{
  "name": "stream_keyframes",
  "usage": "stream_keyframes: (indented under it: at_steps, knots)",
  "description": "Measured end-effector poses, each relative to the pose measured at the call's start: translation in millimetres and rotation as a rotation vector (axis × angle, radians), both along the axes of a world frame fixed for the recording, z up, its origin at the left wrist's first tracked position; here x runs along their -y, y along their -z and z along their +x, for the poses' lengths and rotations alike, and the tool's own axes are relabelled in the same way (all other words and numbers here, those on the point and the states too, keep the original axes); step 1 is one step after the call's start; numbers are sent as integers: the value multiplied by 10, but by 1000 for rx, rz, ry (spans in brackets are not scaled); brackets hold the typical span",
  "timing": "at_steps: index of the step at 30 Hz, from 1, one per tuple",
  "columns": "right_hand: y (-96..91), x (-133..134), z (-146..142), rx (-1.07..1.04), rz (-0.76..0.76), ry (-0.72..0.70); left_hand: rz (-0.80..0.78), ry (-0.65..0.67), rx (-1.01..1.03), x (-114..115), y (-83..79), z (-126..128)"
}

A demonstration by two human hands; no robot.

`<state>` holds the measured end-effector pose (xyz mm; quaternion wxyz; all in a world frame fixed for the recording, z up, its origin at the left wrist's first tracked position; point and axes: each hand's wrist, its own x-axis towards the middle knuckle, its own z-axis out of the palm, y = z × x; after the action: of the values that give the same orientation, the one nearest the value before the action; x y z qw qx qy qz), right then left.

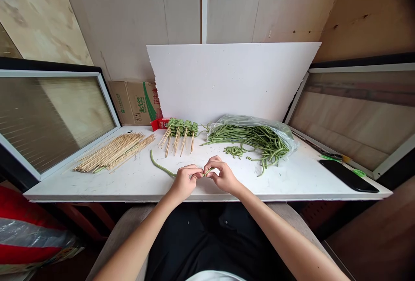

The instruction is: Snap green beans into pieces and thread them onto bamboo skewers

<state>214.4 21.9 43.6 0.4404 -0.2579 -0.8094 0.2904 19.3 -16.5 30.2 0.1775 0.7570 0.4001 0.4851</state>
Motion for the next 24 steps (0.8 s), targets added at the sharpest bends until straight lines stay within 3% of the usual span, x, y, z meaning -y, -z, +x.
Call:
stream_keyframes:
  at_steps: [4, 6, 11, 15, 19, 24]
  knots:
    - [30, -158, 100, -53, -104, -90, -24, 10, 41, -69, 33, -85]
    - [34, -263, 194, -89, -126, -44, -9, -44, 41, -113, 25, -173]
    - [126, -434, 384, 192, 136, 279, 28, -162, -61, -156, -9, -315]
    - [216, -406, 374, 387, 257, 381, 26, -130, -134, -137, 56, -252]
    - [106, -222, 219, 393, 368, 277, -10, -103, -90, -153, 158, -191]
    - [-19, -22, 9, 271, 354, 152, -31, -72, 92, -145, 180, -122]
